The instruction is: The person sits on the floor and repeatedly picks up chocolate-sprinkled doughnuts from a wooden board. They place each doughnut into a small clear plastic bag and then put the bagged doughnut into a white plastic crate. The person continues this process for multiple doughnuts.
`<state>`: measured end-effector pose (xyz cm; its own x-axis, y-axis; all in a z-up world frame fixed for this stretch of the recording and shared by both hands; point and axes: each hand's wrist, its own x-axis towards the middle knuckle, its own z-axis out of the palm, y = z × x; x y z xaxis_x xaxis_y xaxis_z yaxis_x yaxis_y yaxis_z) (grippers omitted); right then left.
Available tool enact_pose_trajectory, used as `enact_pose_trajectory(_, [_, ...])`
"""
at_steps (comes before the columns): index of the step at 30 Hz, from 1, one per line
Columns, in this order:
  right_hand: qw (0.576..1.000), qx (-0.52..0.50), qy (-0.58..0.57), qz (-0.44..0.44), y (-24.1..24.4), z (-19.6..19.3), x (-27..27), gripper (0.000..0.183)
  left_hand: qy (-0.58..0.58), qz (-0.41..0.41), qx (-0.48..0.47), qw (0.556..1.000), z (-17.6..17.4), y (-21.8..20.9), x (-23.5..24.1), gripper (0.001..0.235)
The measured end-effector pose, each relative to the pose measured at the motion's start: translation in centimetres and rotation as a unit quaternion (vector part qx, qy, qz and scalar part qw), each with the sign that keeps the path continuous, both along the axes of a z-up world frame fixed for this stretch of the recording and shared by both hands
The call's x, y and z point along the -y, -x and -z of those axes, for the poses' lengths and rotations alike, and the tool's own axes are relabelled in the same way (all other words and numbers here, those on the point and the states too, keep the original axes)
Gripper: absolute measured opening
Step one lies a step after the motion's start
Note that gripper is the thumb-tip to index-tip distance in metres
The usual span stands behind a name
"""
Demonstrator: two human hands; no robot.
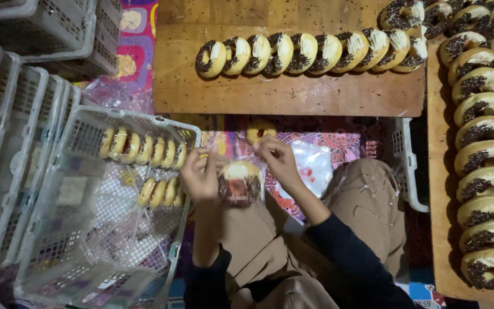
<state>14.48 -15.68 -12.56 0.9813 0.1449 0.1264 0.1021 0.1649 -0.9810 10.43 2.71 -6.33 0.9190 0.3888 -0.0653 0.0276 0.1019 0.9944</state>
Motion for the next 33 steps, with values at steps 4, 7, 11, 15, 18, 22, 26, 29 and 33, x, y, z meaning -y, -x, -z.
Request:
enact_pose_trajectory(4, [0.986, -0.074, 0.047, 0.138, 0.9, 5.4, -2.2, 0.017, -0.242, -0.055, 0.118, 0.962, 5.2, 1.1, -1.2, 0.01])
enact_pose_trajectory(7, [0.973, -0.16, 0.004, 0.165, 4.9, 10.6, -3.5, 0.024, -0.521, -0.064, 0.106, 0.844, 9.9, 4.8, -2.7, 0.011])
enact_pose_trajectory(11, [0.935, -0.319, 0.075, 0.138, 9.6, 17.8, -3.4, 0.026, -0.524, -0.045, -0.061, 0.848, 14.6, 8.5, -2.8, 0.03])
enact_pose_trajectory(15, [0.978, -0.158, 0.114, 0.079, 6.0, 22.0, 2.3, 0.016, -0.313, 0.013, -0.119, 0.942, 15.7, 8.3, -2.9, 0.026])
enact_pose_trajectory(18, [0.909, -0.177, 0.369, 0.078, 1.1, 22.0, 9.6, 0.026, -0.199, 0.058, -0.087, 0.974, 16.4, 3.5, -2.1, 0.025])
enact_pose_trajectory(22, [0.657, 0.017, 0.75, 0.077, -0.6, 21.0, 14.0, 0.052, -0.053, 0.129, 0.07, 0.988, 19.7, -6.0, 1.3, 0.03])
enact_pose_trajectory(26, [0.674, 0.027, 0.737, 0.042, -0.5, 21.3, 14.0, 0.046, -0.319, 0.111, -0.105, 0.935, 22.1, -11.6, 2.9, 0.032])
enact_pose_trajectory(29, [0.721, 0.022, 0.692, 0.008, -0.6, 21.6, 13.6, 0.031, -0.445, 0.062, -0.026, 0.893, 21.4, -11.7, 2.9, 0.032])
enact_pose_trajectory(33, [0.822, -0.062, 0.566, 0.008, -2.0, 20.7, 14.2, 0.023, -0.547, 0.028, 0.107, 0.83, 17.9, -10.1, 4.0, 0.036])
